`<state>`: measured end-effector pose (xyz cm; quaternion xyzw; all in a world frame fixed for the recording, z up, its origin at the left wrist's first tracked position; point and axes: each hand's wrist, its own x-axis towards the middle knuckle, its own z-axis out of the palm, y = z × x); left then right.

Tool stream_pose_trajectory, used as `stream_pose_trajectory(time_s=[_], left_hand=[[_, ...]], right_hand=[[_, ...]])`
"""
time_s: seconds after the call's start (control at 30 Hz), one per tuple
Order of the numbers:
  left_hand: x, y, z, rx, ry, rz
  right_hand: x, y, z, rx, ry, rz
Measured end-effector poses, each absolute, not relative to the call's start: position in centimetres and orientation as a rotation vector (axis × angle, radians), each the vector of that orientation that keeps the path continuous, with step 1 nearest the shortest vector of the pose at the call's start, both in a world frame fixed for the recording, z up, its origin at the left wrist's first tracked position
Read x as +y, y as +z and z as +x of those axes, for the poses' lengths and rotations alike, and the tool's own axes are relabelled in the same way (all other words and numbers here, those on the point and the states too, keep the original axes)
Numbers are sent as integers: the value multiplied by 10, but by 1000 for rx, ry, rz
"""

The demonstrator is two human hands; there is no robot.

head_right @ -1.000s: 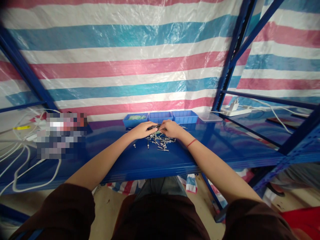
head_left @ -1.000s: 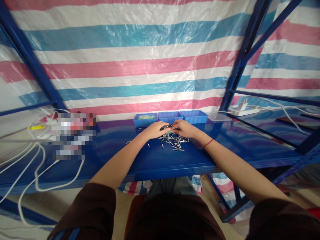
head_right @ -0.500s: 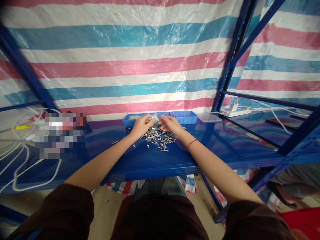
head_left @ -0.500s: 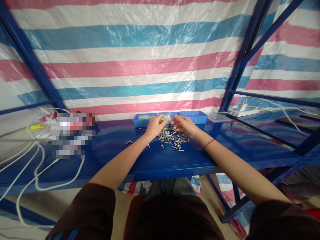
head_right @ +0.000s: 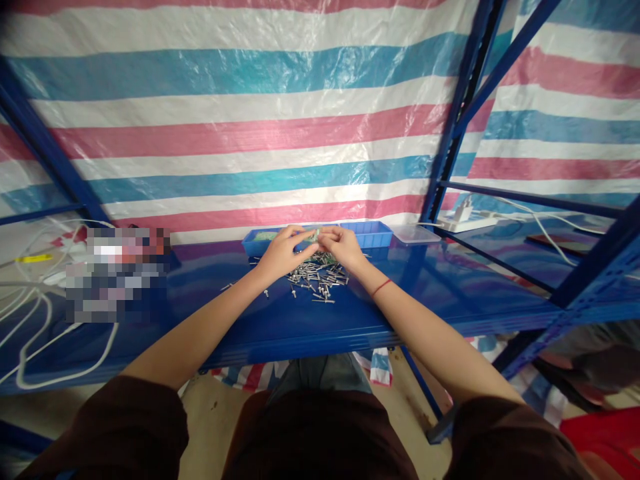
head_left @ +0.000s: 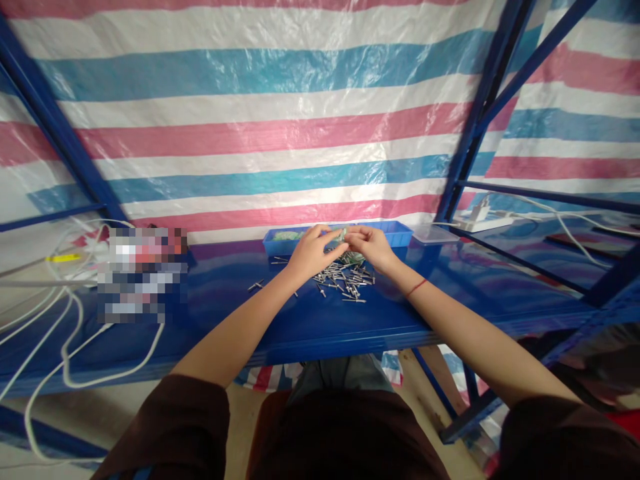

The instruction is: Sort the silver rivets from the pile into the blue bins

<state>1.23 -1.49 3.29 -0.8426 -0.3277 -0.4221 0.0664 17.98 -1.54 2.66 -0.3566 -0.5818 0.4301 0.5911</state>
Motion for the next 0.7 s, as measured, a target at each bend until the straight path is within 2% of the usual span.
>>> stream_pose_trajectory(time_s=[0.13, 0.23, 0.33, 0.43, 0.57, 0.7], left_hand=[[-10, 30, 20, -1228, -1600, -2764], [0, 25, 19, -1259, -1834, -2971], [7, 20, 15, -1371, -2118, -3018], [12, 19, 11, -1414, -2260, -2956], [20, 28, 0, -1293, -2099, -2724], [31, 38, -30, -1220, -1643, -2327]], right_hand=[[-20, 22, 177, -1613, 540, -803], [-27, 22, 175, -1802, 345, -823], [-27, 23, 173, -1827, 408, -800], [-23, 25, 173, -1595, 683, -796], [-22, 30, 174, -1407, 990, -870], [-23, 29, 172, -1438, 1039, -914]])
